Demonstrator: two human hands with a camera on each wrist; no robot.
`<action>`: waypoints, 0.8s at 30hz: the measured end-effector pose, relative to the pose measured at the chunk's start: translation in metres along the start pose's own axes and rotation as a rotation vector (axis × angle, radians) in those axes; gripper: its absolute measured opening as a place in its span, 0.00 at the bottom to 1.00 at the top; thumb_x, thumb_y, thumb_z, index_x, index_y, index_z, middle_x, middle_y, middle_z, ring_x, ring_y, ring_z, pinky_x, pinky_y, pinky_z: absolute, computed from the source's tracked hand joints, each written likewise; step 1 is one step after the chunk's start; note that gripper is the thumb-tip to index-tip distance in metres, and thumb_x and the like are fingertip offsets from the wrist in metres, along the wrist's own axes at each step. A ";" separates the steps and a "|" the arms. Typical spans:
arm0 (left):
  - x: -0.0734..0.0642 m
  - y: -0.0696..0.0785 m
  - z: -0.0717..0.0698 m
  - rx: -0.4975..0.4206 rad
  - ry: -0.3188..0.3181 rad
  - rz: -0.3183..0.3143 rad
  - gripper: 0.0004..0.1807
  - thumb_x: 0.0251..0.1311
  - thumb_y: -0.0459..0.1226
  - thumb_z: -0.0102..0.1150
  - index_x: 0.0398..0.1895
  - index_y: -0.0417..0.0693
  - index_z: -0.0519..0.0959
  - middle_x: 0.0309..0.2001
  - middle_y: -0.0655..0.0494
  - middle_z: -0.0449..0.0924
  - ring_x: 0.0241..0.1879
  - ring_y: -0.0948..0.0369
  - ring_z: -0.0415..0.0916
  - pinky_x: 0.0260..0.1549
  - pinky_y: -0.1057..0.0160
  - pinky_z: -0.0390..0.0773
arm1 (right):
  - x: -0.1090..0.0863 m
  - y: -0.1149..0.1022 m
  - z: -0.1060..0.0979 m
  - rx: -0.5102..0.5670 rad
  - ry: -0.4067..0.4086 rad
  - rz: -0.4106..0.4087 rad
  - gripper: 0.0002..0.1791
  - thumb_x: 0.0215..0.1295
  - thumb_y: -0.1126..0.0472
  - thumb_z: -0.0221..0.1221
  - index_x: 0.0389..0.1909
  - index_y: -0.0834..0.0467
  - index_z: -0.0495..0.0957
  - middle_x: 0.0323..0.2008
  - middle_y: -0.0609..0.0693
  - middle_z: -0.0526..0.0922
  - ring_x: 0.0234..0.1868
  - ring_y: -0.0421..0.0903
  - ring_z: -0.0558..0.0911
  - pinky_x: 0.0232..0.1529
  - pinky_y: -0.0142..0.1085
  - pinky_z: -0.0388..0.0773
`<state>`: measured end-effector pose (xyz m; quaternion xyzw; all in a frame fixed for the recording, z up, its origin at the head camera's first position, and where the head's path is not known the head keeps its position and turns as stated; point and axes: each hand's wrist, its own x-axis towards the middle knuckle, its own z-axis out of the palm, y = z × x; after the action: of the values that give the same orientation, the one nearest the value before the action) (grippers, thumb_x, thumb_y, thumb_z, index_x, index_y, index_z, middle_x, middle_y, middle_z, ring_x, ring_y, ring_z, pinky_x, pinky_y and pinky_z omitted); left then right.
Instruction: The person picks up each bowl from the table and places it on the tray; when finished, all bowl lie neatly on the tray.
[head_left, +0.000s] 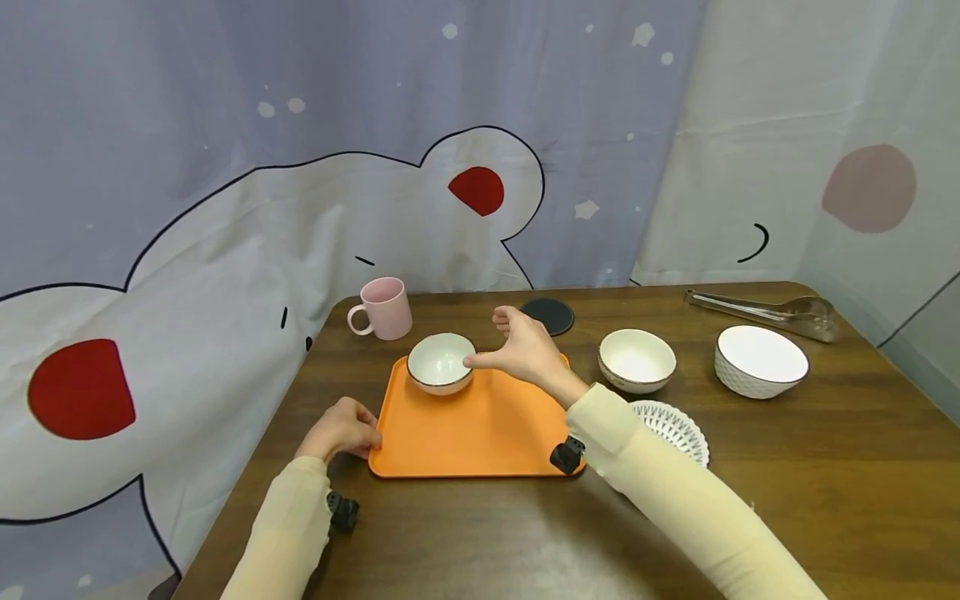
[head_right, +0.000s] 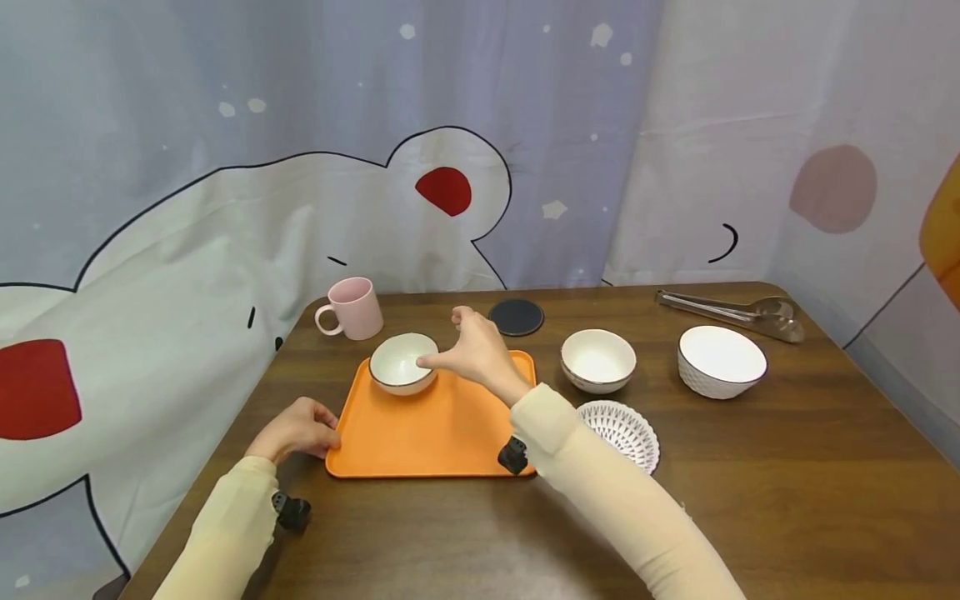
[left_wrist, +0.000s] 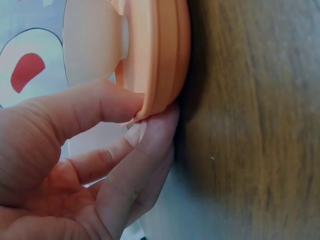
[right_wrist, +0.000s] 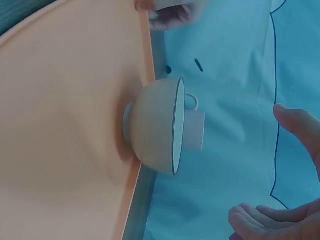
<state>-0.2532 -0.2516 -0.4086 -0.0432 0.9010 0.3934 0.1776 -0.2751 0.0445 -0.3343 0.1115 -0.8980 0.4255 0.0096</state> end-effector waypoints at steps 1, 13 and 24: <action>0.000 0.000 0.000 0.002 -0.003 -0.001 0.13 0.44 0.25 0.65 0.36 0.29 0.76 0.31 0.43 0.79 0.23 0.60 0.80 0.29 0.59 0.86 | -0.002 0.002 -0.002 -0.003 -0.003 0.001 0.50 0.45 0.46 0.75 0.68 0.60 0.64 0.66 0.55 0.72 0.66 0.53 0.72 0.64 0.48 0.72; 0.001 0.001 -0.001 0.017 -0.010 0.002 0.14 0.44 0.26 0.66 0.36 0.30 0.76 0.31 0.44 0.79 0.23 0.59 0.81 0.30 0.59 0.86 | -0.020 0.013 -0.026 -0.028 0.013 -0.001 0.51 0.44 0.45 0.75 0.67 0.61 0.64 0.65 0.56 0.72 0.66 0.54 0.72 0.64 0.49 0.72; 0.002 -0.001 0.001 0.006 -0.009 0.004 0.13 0.44 0.25 0.65 0.35 0.29 0.76 0.30 0.44 0.79 0.23 0.59 0.81 0.29 0.59 0.86 | -0.033 0.025 -0.052 -0.031 0.072 -0.008 0.49 0.45 0.48 0.75 0.67 0.62 0.64 0.63 0.58 0.73 0.64 0.56 0.74 0.65 0.46 0.72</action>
<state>-0.2547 -0.2510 -0.4109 -0.0393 0.9014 0.3914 0.1810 -0.2524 0.1055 -0.3237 0.0993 -0.9032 0.4151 0.0454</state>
